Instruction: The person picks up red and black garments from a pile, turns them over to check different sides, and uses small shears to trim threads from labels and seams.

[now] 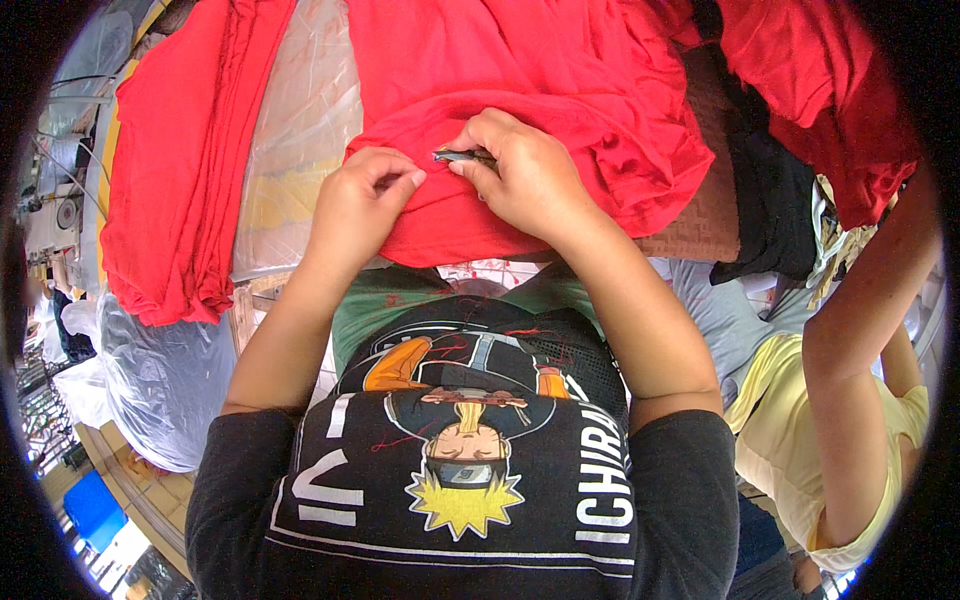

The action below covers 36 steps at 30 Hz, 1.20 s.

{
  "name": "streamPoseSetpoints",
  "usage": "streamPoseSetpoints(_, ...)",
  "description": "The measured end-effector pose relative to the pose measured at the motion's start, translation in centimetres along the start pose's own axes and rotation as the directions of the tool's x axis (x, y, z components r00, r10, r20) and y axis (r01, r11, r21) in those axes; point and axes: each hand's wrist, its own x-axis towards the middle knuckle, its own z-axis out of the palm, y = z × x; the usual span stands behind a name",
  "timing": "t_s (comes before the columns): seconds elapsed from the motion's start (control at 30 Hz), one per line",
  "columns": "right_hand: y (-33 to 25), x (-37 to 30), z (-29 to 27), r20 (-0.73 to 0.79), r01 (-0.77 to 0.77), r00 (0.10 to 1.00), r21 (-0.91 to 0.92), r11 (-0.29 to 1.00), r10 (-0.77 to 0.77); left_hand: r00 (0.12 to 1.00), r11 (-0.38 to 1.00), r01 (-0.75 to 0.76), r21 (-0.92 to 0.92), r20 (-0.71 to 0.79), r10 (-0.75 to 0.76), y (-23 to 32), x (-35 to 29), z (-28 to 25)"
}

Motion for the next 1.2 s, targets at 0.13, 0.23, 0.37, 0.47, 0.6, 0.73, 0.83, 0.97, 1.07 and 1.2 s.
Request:
streamPoseSetpoints(0.13, -0.3, -0.1, -0.2, 0.032, 0.028, 0.999, -0.044, 0.999, -0.027, 0.974, 0.957, 0.223, -0.188, 0.077, -0.212, 0.3, 0.4, -0.8)
streamPoseSetpoints(0.23, -0.8, -0.1, -0.3, 0.048, 0.074, 0.996, -0.12, 0.99, -0.069, 0.967, 0.94, 0.252, -0.23, 0.091, -0.237, 0.1, 0.5, -0.6)
streamPoseSetpoints(0.37, -1.4, -0.1, -0.1, 0.053, 0.112, 0.993, -0.207, 0.972, -0.103, 0.97, 0.921, 0.241, -0.304, 0.079, -0.228, -0.1, 0.5, -0.2)
streamPoseSetpoints(0.47, -1.6, -0.1, 0.0, 0.07, 0.171, 0.985, -0.312, 0.935, -0.156, 0.969, 0.912, 0.243, -0.331, 0.035, -0.245, -0.5, 0.5, 0.2)
streamPoseSetpoints(0.6, -1.7, -0.2, -0.3, 0.011, 0.154, 0.987, -0.357, 0.921, -0.16, 0.999, 0.999, 0.022, 0.037, -0.039, -0.021, 0.0, 0.1, 0.2)
streamPoseSetpoints(0.73, -2.2, -0.7, -1.8, -0.064, 0.069, 0.994, -0.28, 0.958, -0.09, 1.0, 0.992, 0.01, 0.129, 0.015, -0.012, -0.1, 0.4, -0.1)
streamPoseSetpoints(0.83, -3.0, -1.1, -3.5, -0.154, 0.037, 0.985, -0.272, 0.961, -0.082, 0.921, 0.943, 0.207, -0.259, 0.378, -0.099, 1.9, 0.8, -3.4)
streamPoseSetpoints(0.97, -3.3, -1.8, -6.1, -0.262, 0.069, 0.955, -0.27, 0.96, -0.142, 0.692, 0.842, 0.199, -0.502, 0.68, 0.242, 7.9, 0.4, -9.9)
streamPoseSetpoints(1.07, -4.4, -2.4, -7.4, -0.344, 0.034, 0.932, -0.232, 0.972, -0.115, 0.685, 0.89, -0.071, -0.449, 0.627, 0.371, 9.9, 0.0, -12.9)
streamPoseSetpoints(1.2, -5.6, -2.9, -8.4, -0.385, 0.018, 0.916, -0.244, 0.97, -0.114, 0.73, 0.893, 0.005, -0.45, 0.612, 0.304, 10.7, -0.4, -14.1)
